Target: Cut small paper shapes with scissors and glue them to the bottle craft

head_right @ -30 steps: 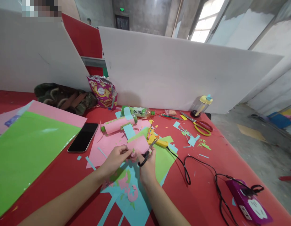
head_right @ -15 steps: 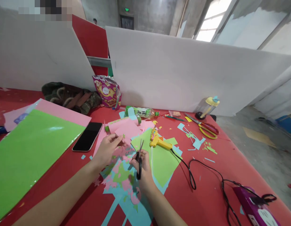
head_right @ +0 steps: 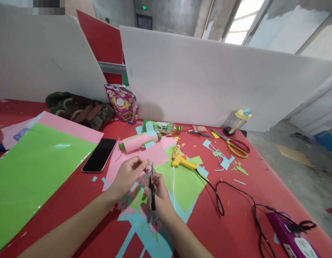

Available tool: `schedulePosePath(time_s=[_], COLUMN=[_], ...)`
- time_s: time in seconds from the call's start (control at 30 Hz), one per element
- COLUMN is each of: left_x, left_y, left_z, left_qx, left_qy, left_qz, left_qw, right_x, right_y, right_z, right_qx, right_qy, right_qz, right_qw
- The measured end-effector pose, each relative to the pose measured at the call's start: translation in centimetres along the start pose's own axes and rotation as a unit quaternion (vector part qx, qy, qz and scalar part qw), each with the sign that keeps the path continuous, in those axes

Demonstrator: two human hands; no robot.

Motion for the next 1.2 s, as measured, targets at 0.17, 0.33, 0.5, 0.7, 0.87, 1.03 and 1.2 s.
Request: schedulePosePath(time_s=[0.17,0.33,0.5,0.7,0.87,1.03,1.2], left_x=[0.4,0.7,0.8,0.7,0.8,1.0,1.3], left_y=[0.4,0.8,0.4,0.1,0.3,0.2,0.2], left_z=[-0.2,-0.4,-0.5,-0.6,-0.6,-0.8,-1.0], left_qx=[0.009,0.009,0.006,0.022,0.007,-0.003,-0.014], left_qy=[0.009,0.011,0.004,-0.023,-0.024,-0.024,-0.026], left_qz=[0.024,0.021,0.038,0.051,0.038,0.025,0.011], left_qw=[1.0,1.0,0.999,0.998,0.999,0.999,0.999], right_x=[0.0,0.0,0.0,-0.1,0.0,-0.1,-0.1], right_y=[0.0,0.1,-0.1,-0.3,-0.1,-0.3,-0.3], right_z=[0.0,0.0,0.0,0.2,0.1,0.0,0.2], right_qx=[0.0,-0.002,-0.003,-0.007,0.003,0.004,-0.002], right_qy=[-0.008,-0.012,-0.019,-0.024,-0.018,-0.019,-0.028], right_qz=[0.008,0.03,0.03,0.053,0.054,0.047,0.055], right_qw=[1.0,0.999,0.999,0.998,0.998,0.999,0.998])
Point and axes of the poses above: each hand's wrist, its own z-axis towards the middle knuckle, its own x-axis out of the palm, y = z × x, the point moved 2 cm from there along z, towards the middle knuckle, and after that the axes turned 3 degrees about x, right-handed, at the moved point
